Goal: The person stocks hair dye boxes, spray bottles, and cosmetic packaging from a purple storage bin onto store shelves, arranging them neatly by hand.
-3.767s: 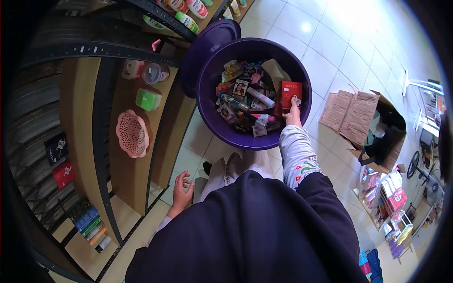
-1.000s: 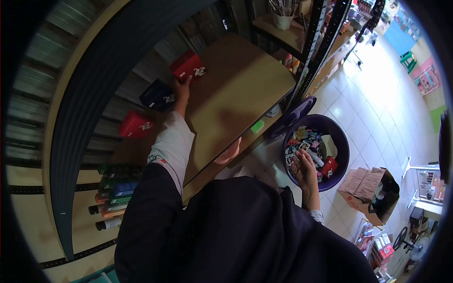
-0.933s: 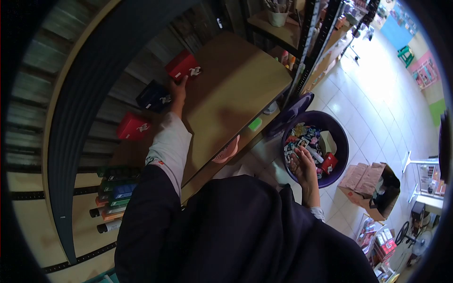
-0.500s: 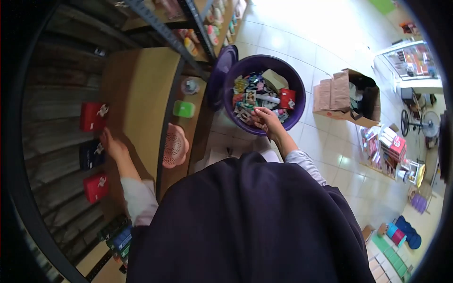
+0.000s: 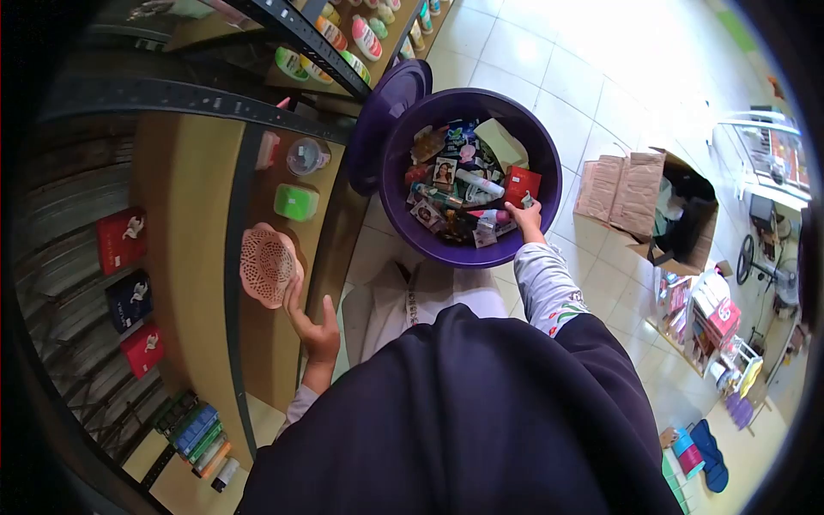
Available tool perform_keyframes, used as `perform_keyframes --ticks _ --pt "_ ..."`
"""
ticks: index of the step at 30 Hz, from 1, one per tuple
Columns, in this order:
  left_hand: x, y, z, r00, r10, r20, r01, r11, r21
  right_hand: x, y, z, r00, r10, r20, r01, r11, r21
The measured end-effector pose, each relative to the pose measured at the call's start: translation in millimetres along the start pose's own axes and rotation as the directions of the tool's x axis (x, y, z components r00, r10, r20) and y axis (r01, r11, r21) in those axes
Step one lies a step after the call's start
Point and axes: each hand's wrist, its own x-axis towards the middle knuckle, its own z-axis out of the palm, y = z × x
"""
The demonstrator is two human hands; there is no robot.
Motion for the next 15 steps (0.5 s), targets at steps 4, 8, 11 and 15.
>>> perform_keyframes --ticks 4,8,11,15 --pt "-25.6 -7.5 33.4 0.989 -0.138 0.048 0.139 0.990 -0.023 35.7 -1.8 16.5 0.999 0.028 -0.047 -0.034 0.988 -0.148" --pt "-48.9 -14.9 51.8 0.961 -0.238 0.139 0.242 0.970 -0.008 72.1 10.8 41.1 0.993 0.058 -0.102 -0.073 0.986 -0.152" --pt "-53.7 -18.6 62.4 0.948 -0.277 0.158 0.281 0.960 -0.003 67.1 -4.1 45.0 0.975 0.168 -0.147 -0.195 0.962 -0.192" --pt "-53.3 -12.9 72.1 0.939 -0.301 0.168 0.306 0.952 -0.007 67.2 -9.9 42.8 0.965 0.214 -0.151 -0.245 0.942 -0.229"
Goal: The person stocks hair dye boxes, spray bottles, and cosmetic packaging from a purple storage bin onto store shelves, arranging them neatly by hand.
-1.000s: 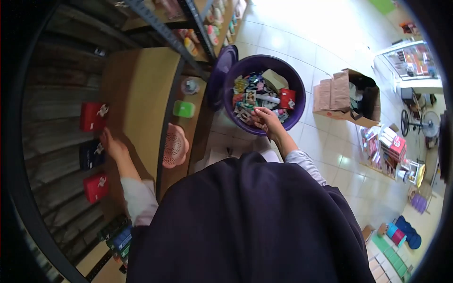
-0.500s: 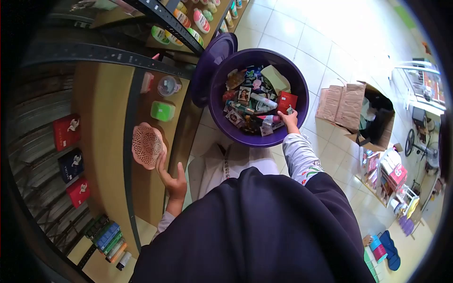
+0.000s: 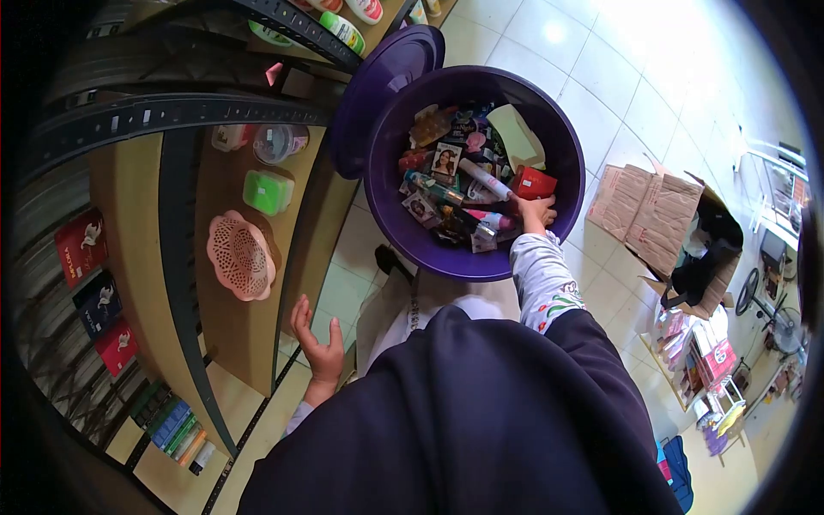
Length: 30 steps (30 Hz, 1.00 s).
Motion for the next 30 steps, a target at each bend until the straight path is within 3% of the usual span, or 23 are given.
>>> perform_keyframes --ticks 8,14,17,18,19,21,24,25,26,27,30 --pt "-3.5 3.7 5.4 0.999 0.034 -0.008 -0.034 0.999 0.038 5.0 -7.1 0.9 0.997 0.069 0.042 -0.071 0.997 0.042" --pt "-13.6 8.6 1.6 1.000 -0.004 0.005 0.004 1.000 -0.005 -2.4 1.8 -5.0 0.998 0.047 -0.046 -0.043 0.996 0.079" --pt "-13.8 22.8 -4.7 0.998 0.004 0.070 0.000 0.998 -0.058 -38.3 4.7 -42.0 0.999 -0.038 -0.005 0.038 0.983 0.182" --pt "-13.6 29.2 -8.0 0.995 0.005 0.097 0.003 0.997 -0.080 -54.7 4.8 -49.7 0.986 -0.111 -0.121 0.131 0.976 0.171" --pt "-12.2 36.9 -11.2 0.989 0.019 0.147 0.001 0.991 -0.133 -67.3 7.2 -60.5 0.965 -0.243 -0.096 0.259 0.937 0.234" --pt "-4.2 55.8 -15.7 0.972 0.060 0.229 -0.004 0.971 -0.239 -99.5 6.3 -82.1 0.866 -0.496 -0.058 0.473 0.778 0.413" --pt "13.6 90.6 -25.3 0.943 0.181 0.280 -0.107 0.959 -0.262 -186.7 -10.1 -115.9 0.663 -0.748 -0.035 0.621 0.523 0.584" --pt "18.2 105.3 -32.8 0.941 0.186 0.282 -0.108 0.957 -0.268 -225.8 -19.3 -132.7 0.579 -0.815 -0.024 0.686 0.471 0.555" --pt "22.9 113.7 -39.4 0.951 0.205 0.232 -0.141 0.954 -0.265 -265.1 -29.2 -149.6 0.485 -0.874 -0.012 0.747 0.407 0.526" --pt "28.5 119.5 -46.1 0.957 0.226 0.180 -0.175 0.950 -0.260 -300.5 -36.8 -162.3 0.345 -0.936 -0.072 0.810 0.259 0.526" --pt "39.4 110.3 -64.7 0.959 0.282 0.010 -0.271 0.930 -0.250 -397.8 -56.3 -195.5 0.113 -0.990 -0.090 0.821 0.042 0.570"
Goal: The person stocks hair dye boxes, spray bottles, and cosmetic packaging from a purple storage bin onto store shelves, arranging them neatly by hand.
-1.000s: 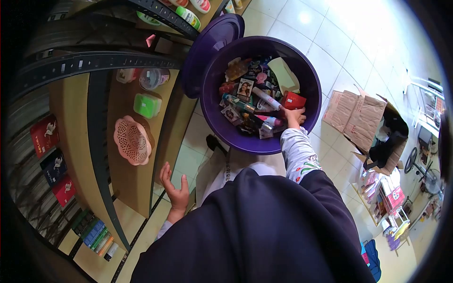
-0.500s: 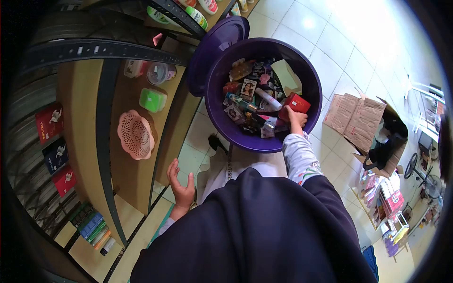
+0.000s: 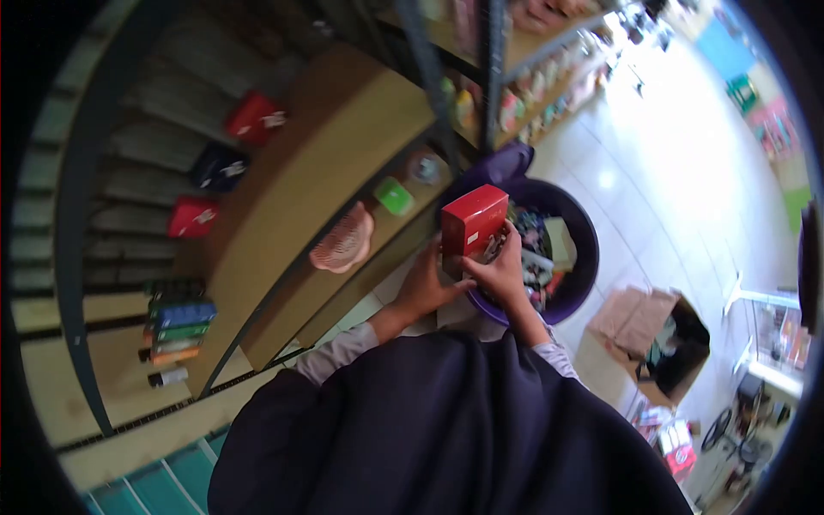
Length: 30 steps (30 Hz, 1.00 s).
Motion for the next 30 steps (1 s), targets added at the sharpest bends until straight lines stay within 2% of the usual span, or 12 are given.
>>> perform_keyframes --ticks 1,4,7,9,10,12,15,17,19,22,25,30 --pt "2.5 -4.6 -13.6 0.998 0.031 -0.054 -0.030 1.000 0.008 2.2 -29.0 9.4 0.998 -0.062 0.007 0.062 0.998 -0.022" --pt "12.9 -9.1 -63.6 0.991 -0.083 -0.104 0.059 0.975 -0.216 8.4 -93.5 32.0 0.972 -0.231 0.036 0.233 0.971 -0.054" --pt "25.7 0.1 -124.0 0.957 -0.045 -0.288 -0.013 0.981 -0.195 12.6 -123.5 46.9 0.932 -0.353 0.081 0.358 0.933 -0.050" --pt "42.5 10.8 -156.9 0.916 -0.063 -0.396 -0.101 0.920 -0.379 10.0 -140.6 51.4 0.906 -0.414 0.089 0.421 0.902 -0.097" --pt "56.0 10.8 -172.5 0.896 -0.078 -0.437 -0.150 0.873 -0.463 9.0 -140.7 55.3 0.909 -0.407 0.092 0.415 0.905 -0.094" --pt "97.2 -47.4 -201.2 0.902 -0.021 -0.431 -0.155 0.916 -0.370 4.8 -135.4 59.4 0.920 -0.382 0.091 0.390 0.916 -0.095" --pt "158.8 -94.8 -232.4 0.913 -0.006 -0.408 -0.103 0.964 -0.245 -6.8 -131.2 59.1 0.971 -0.226 0.079 0.232 0.969 -0.083" --pt "200.3 -127.9 -240.4 0.880 -0.013 -0.475 -0.101 0.972 -0.213 -13.0 -112.8 59.5 0.979 -0.204 0.030 0.205 0.976 -0.078" --pt "216.8 -111.9 -242.7 0.854 -0.096 -0.512 -0.009 0.980 -0.199 -17.1 -96.9 55.2 0.988 -0.156 -0.019 0.154 0.985 -0.080" --pt "264.9 -166.3 -249.1 0.747 0.032 -0.664 0.014 0.998 0.064 -24.9 -81.7 44.0 0.995 -0.035 -0.096 0.029 0.997 -0.070" --pt "294.9 -196.3 -254.5 0.651 0.113 -0.750 -0.036 0.992 0.118 -33.8 -70.3 32.9 0.979 0.078 -0.187 -0.080 0.997 -0.002" --pt "302.3 -191.9 -267.1 0.710 0.063 -0.701 0.169 0.952 0.256 -46.7 -54.7 24.5 0.945 0.200 -0.260 -0.192 0.980 0.056"
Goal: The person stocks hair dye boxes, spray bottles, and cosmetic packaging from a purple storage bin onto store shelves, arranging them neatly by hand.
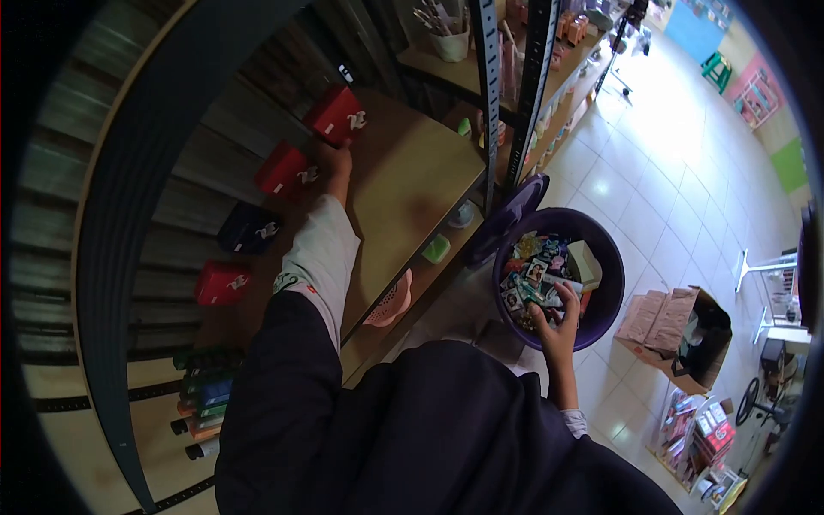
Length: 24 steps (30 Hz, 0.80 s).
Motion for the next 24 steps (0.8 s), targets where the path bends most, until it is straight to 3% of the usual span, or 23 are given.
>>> perform_keyframes --ticks 7,10,11,13,14,16,18,21,24 --pt "8.0 0.2 -5.4 0.995 0.004 0.103 -0.015 0.995 0.100 3.5 8.4 1.0 0.998 0.060 -0.033 -0.061 0.998 -0.031" --pt "20.3 -45.7 22.4 0.986 0.157 -0.059 -0.136 0.952 0.275 8.7 18.0 3.5 0.998 0.037 -0.051 -0.038 0.999 -0.010" --pt "31.3 -71.2 30.9 0.989 0.139 -0.058 -0.118 0.955 0.271 9.8 18.8 3.2 0.998 0.039 -0.055 -0.040 0.999 -0.018" --pt "26.8 -59.7 28.3 0.999 0.008 0.033 -0.016 0.969 0.245 12.4 17.6 0.8 0.998 0.001 -0.069 -0.003 0.999 -0.035" --pt "8.3 -6.5 0.3 0.980 -0.082 0.182 0.071 0.995 0.063 13.9 20.0 -2.4 0.992 -0.087 -0.093 0.070 0.983 -0.170" --pt "17.1 -36.5 20.9 0.984 -0.140 0.114 0.116 0.975 0.191 14.0 36.6 -4.5 0.993 -0.015 -0.114 0.003 0.995 -0.098" --pt "-6.0 13.1 -2.7 0.977 -0.134 0.164 0.123 0.990 0.076 10.6 44.2 -7.1 0.991 0.046 -0.125 -0.051 0.998 -0.035" --pt "-18.2 10.7 8.4 0.981 -0.182 0.068 0.186 0.980 -0.069 10.7 79.2 -12.8 0.978 0.014 -0.206 -0.032 0.996 -0.084" --pt "-64.0 58.3 -13.1 0.972 -0.125 0.197 0.220 0.772 -0.596 14.1 120.7 -32.3 0.937 0.330 -0.110 -0.333 0.943 -0.007"
